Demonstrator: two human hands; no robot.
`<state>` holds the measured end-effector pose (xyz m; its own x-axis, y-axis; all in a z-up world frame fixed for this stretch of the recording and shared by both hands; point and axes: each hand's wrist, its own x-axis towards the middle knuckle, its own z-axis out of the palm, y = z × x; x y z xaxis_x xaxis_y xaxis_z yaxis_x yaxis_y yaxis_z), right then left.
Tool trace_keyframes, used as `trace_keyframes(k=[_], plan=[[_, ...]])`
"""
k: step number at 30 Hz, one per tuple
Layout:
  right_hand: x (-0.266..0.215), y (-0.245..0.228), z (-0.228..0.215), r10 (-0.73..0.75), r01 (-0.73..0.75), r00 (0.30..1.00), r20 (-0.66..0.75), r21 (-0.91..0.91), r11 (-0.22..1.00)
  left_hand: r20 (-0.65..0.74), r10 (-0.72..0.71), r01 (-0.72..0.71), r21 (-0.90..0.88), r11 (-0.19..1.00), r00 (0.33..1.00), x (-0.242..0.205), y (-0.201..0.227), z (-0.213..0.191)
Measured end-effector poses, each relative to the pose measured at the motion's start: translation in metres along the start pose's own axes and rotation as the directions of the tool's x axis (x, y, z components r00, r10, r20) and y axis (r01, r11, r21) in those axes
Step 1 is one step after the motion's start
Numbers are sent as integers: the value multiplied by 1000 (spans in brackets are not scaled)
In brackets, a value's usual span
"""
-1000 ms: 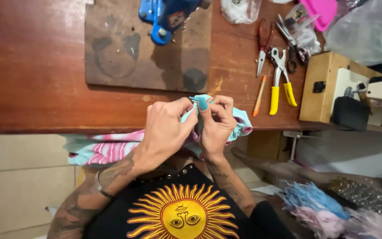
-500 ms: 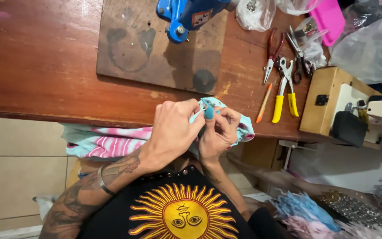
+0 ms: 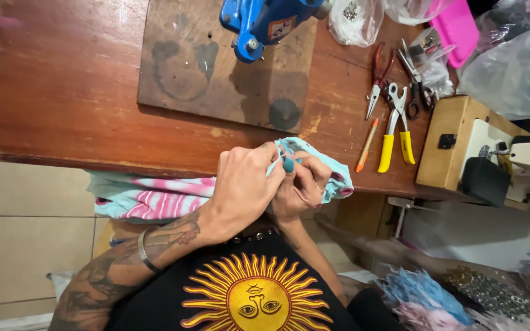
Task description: Installing metal eyelets into a decorated fabric garment using a manual press and hand tools
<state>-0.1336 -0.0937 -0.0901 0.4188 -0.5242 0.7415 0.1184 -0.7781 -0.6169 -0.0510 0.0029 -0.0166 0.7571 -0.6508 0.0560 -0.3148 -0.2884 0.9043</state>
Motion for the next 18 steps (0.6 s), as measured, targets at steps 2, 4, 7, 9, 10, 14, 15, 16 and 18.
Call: trace_keyframes(k=[2,4,7,9,10,14,15,16,18], plan=[[2,-3,2,-23,23,1000,5,7,1000,-12,-22,22,-18,1000,1000,-1,0,1],[3,-4,4,-36,36,999,-3,8,999,-15,-16,15,-25,1000,1000,0,-1,0],[4,-5,3,-45,45,999,0,19,999,-11,-22,22,-47,999,1000,0,-2,0],[6,-7,4,-44,44,999,4,26,999,0,-29,29,-59,998,1000,2,-3,-2],[8,-9,5,-46,46,999,6,54,997,11,-28,29,-72,997,1000,2,-3,-4],[8,-6,5,-50,48,999,11,129,990,35,-57,61,-110,992,998,3,-6,-2],[8,-5,6,-52,50,999,7,133,990,32,-54,58,-106,993,998,4,-7,-1],[7,-4,5,-37,37,999,-6,115,993,35,-52,56,-132,990,998,3,-7,0],[6,-3,4,-24,26,999,-26,92,995,43,-41,48,-158,986,998,3,-8,2]])
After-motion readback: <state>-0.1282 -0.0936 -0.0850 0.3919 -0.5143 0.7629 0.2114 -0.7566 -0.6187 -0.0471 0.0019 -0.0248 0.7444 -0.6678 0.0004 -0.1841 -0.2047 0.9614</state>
